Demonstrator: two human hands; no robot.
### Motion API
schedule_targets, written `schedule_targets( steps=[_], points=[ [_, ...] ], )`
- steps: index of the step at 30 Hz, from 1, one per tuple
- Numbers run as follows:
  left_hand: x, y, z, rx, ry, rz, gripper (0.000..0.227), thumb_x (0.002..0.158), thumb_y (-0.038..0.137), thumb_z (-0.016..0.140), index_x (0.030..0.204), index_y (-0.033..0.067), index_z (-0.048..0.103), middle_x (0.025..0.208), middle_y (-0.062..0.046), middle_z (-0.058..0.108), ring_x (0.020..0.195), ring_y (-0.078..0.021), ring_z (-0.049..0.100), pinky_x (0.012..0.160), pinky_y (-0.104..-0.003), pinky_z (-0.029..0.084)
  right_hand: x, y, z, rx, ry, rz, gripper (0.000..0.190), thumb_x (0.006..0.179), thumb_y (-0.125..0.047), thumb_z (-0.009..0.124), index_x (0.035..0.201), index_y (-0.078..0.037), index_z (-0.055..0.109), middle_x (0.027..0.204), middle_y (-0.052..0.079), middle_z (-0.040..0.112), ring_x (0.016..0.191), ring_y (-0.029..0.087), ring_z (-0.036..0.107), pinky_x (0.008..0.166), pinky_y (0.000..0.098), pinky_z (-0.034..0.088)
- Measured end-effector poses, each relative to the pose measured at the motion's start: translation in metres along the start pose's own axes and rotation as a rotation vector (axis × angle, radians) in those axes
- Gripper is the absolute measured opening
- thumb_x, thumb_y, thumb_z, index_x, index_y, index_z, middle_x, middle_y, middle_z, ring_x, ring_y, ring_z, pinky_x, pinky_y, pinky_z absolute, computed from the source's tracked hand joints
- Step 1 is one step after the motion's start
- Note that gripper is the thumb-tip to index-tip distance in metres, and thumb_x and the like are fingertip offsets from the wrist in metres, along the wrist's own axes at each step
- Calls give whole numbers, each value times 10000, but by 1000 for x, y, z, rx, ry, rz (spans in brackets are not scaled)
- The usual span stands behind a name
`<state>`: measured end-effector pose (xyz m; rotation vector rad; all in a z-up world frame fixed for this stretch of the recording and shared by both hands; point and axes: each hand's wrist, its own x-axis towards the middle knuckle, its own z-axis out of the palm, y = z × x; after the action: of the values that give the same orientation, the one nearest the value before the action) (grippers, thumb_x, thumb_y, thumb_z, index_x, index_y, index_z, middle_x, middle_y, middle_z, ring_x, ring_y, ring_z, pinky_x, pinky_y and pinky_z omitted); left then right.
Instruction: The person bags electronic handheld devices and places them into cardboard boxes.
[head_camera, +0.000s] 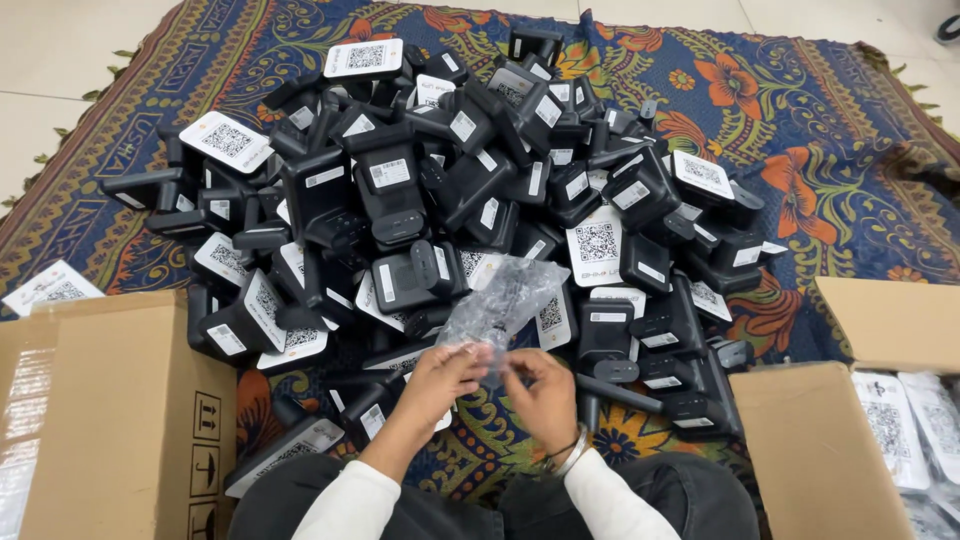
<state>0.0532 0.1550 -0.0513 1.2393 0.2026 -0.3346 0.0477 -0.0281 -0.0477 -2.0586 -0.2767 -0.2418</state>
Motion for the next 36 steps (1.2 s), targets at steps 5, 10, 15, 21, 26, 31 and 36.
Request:
schedule_targets(
  steps=[5,10,15,21,26,31,36],
  points=[
    [-64,81,42,617,130,122,300,886,284,770,1027,20,755,890,-81,732,830,-182,687,776,-317,547,5,6,-20,134,181,180,102,900,-30,686,988,-19,735,816,91,738,675,134,657,620,252,519],
    [-73,96,56,1237,392,1342,526,599,298,822,1007,2,671,935,-156,677,842,-322,667,737,-386,524,0,-6,-30,88,49,-120,149,858,36,616,957,-5,720,884,37,690,675,83,625,609,240,495],
    [-19,54,30,926,217,873,148,869,127,755,998,65,719,920,-104,746,786,-260,745,689,-358,578,15,-15,-61,239,-86,37,109,919,-65,716,1007,-21,763,822,57,652,658,115,550,581,252,441],
    [5,67,51,783,380,678,191,927,118,663,1069,61,777,817,-140,757,691,-235,744,655,-323,553,16,39,-141,-419,-93,347,362,827,-429,805,978,-102,773,826,74,767,783,219,744,698,335,563],
    [46,25,37,479,355,359,224,952,143,561,1023,53,753,759,-67,742,646,-151,694,610,-297,515,-14,94,-153,-641,-67,458,499,663,-491,904,939,-97,772,928,105,723,878,302,709,760,424,563],
    [33,28,25,475,387,389,243,984,180,583,915,0,730,691,-113,648,627,-108,545,582,-314,442,-11,93,-138,-692,-243,329,446,589,-366,905,938,-128,762,873,115,723,860,332,707,752,451,563],
    [-16,63,52,857,412,307,466,875,400,797,749,-27,657,583,-149,637,547,-232,580,550,-369,450,-8,113,-121,-71,-291,715,530,823,-560,743,788,-31,748,695,129,672,660,308,704,616,433,585]
  ],
)
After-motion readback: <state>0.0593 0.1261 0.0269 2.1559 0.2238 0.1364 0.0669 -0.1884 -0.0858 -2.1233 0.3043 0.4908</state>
